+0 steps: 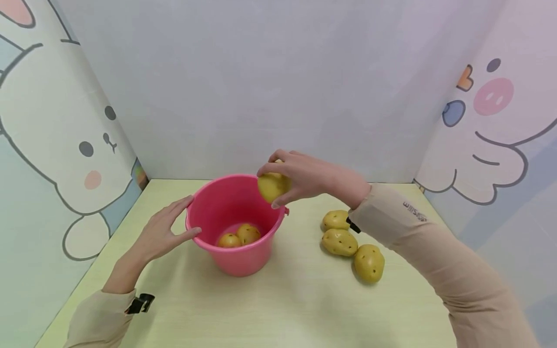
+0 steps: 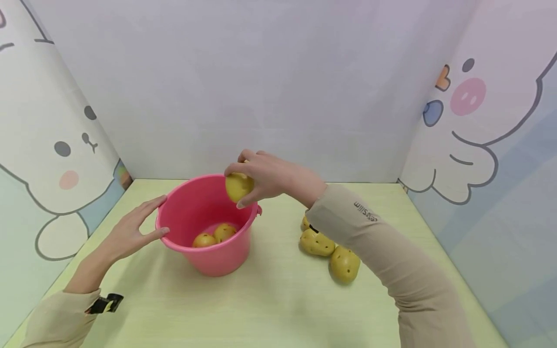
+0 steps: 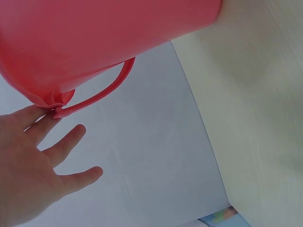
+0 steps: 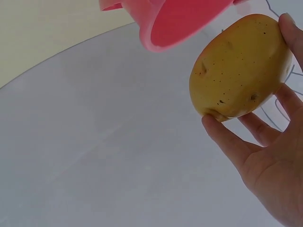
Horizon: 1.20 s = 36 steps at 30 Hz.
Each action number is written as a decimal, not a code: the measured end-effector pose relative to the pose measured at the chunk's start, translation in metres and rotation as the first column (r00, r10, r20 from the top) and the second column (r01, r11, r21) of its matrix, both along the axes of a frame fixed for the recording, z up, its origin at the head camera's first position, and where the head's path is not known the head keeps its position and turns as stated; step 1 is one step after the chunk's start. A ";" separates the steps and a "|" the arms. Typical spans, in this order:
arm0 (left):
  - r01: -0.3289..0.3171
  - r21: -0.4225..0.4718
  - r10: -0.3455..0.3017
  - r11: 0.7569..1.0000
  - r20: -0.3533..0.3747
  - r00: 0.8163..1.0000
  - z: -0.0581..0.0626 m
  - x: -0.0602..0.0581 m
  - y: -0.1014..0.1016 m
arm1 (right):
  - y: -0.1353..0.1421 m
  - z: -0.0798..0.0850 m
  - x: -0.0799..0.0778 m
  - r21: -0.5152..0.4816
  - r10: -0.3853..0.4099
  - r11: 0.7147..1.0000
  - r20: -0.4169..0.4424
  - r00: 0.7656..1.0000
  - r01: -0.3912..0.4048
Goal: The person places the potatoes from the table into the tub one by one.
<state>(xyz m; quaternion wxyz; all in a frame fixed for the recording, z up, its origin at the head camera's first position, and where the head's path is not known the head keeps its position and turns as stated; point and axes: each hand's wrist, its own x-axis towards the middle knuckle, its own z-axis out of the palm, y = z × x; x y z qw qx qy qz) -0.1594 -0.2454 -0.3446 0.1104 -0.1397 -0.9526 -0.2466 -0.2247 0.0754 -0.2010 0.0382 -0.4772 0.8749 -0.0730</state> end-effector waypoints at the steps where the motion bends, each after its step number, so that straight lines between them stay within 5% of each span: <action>1: 0.000 -0.001 0.000 1.000 0.000 1.000 0.000 0.000 0.000 | -0.002 -0.001 0.000 -0.002 -0.003 1.000 0.008 1.000 0.003; 18: 0.009 -0.009 -0.009 1.000 -0.004 1.000 0.002 -0.001 0.001 | -0.036 -0.009 -0.007 0.044 -0.018 0.999 0.050 0.999 0.016; 36: -0.001 0.004 0.001 1.000 0.001 1.000 -0.001 0.001 0.000 | -0.080 -0.007 -0.015 0.111 -0.124 0.989 0.230 0.965 0.100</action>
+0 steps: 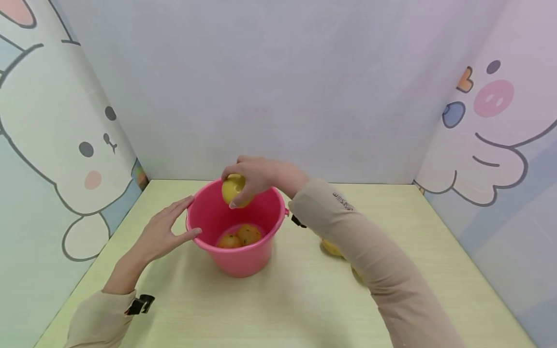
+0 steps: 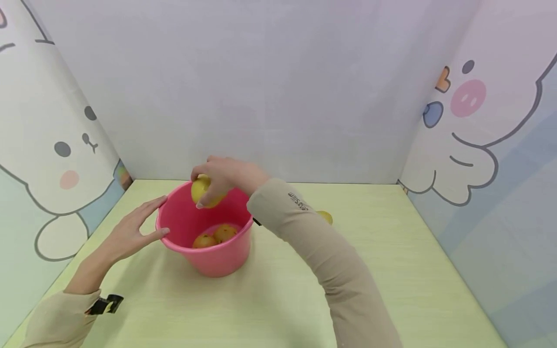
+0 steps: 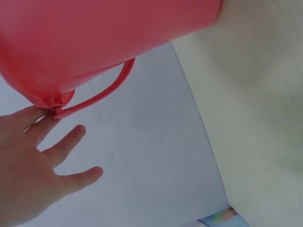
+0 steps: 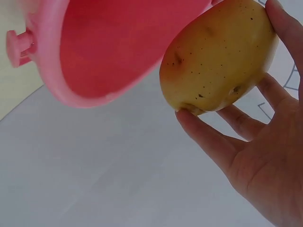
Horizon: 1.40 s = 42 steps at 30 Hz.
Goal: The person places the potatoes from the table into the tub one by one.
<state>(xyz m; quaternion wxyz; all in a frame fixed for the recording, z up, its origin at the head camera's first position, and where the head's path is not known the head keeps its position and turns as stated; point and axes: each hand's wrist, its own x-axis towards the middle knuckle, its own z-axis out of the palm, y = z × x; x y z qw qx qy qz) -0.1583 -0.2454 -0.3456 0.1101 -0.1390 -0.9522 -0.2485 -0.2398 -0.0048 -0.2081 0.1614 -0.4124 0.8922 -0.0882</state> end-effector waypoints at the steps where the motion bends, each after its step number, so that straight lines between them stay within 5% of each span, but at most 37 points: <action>1: 0.000 0.001 0.000 1.000 0.000 1.000 0.000 0.000 0.000 | -0.002 0.000 0.000 0.004 -0.015 1.000 0.009 1.000 0.015; 8: -0.001 0.003 0.001 1.000 0.006 1.000 -0.001 0.000 -0.001 | -0.014 -0.004 -0.004 0.037 -0.102 0.994 0.058 0.993 0.100; 42: 0.007 -0.006 -0.007 1.000 0.014 1.000 0.002 0.001 -0.001 | -0.046 -0.038 -0.011 0.044 -0.207 0.978 0.066 0.976 0.205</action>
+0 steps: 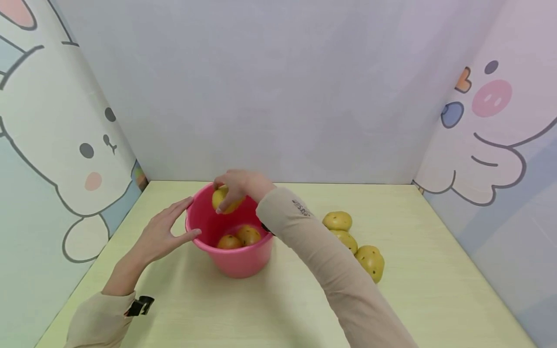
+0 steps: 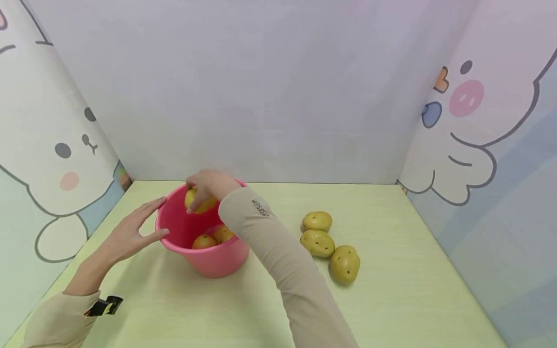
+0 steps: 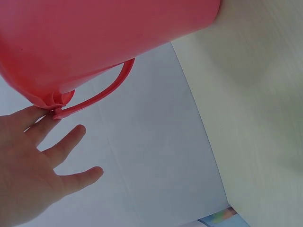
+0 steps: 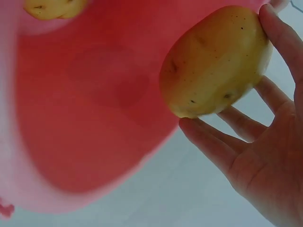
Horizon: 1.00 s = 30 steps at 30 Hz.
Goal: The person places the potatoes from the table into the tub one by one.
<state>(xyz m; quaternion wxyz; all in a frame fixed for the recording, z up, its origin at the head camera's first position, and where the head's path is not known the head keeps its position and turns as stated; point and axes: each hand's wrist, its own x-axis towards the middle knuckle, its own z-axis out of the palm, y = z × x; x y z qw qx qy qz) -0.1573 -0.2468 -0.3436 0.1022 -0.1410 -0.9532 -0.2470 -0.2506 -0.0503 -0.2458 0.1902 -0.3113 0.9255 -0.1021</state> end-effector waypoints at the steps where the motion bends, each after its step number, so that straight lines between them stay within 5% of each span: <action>1: 0.001 0.001 -0.001 1.000 0.002 1.000 0.000 0.000 0.000 | 0.001 -0.001 -0.001 -0.015 -0.004 1.000 -0.007 1.000 0.004; 6: 0.000 0.002 0.000 1.000 0.000 1.000 0.001 0.000 0.001 | 0.008 0.001 -0.005 -0.085 -0.013 0.996 -0.028 1.000 0.010; 17: -0.006 0.016 0.006 1.000 0.001 1.000 0.001 0.000 0.001 | 0.028 0.004 -0.015 -0.149 0.120 0.979 -0.111 0.987 -0.136; 30: -0.009 0.014 0.009 1.000 0.006 1.000 -0.002 -0.002 0.001 | 0.063 -0.009 -0.017 -0.214 0.251 0.922 -0.306 0.918 -0.324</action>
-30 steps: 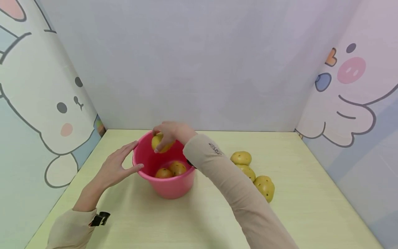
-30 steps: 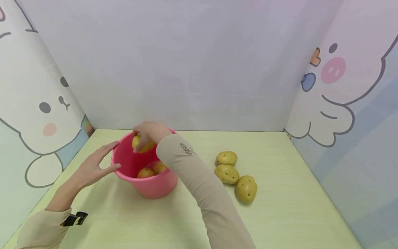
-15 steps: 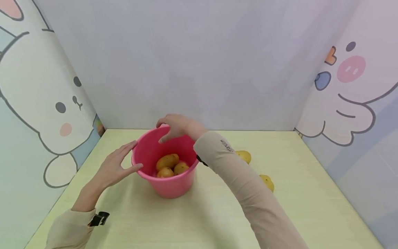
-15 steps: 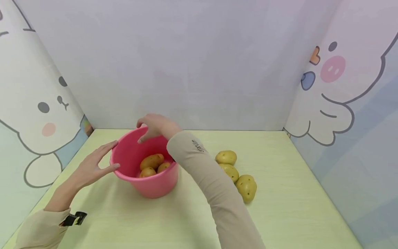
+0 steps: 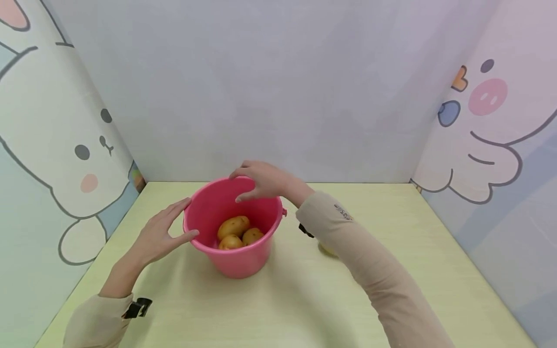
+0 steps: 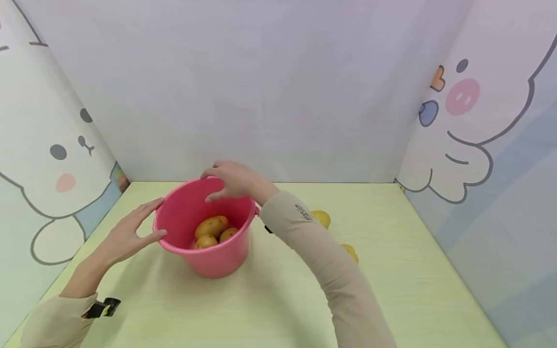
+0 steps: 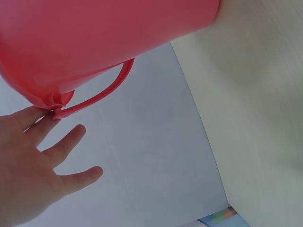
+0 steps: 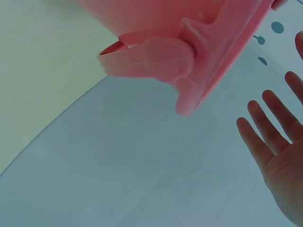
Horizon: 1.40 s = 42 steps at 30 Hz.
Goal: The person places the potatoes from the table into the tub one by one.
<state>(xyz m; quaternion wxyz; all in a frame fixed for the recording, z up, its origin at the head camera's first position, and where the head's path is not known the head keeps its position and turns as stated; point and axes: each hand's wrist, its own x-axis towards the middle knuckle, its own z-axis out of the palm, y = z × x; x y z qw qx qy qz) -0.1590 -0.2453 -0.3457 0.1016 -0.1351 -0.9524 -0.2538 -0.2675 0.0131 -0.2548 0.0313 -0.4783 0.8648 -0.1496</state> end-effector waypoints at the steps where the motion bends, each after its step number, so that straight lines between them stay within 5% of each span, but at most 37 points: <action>1: 0.000 0.000 0.000 1.000 -0.001 1.000 0.000 0.000 0.000 | 0.003 -0.001 0.001 0.005 0.001 1.000 -0.014 1.000 -0.001; 20: 0.000 -0.005 0.000 1.000 0.008 1.000 0.002 0.002 0.001 | 0.062 -0.021 0.012 -0.073 0.041 0.996 -0.118 0.992 -0.050; 42: -0.003 -0.010 0.003 1.000 -0.003 1.000 0.002 0.003 0.001 | 0.142 -0.045 0.013 -0.075 -0.115 0.992 -0.134 0.984 0.106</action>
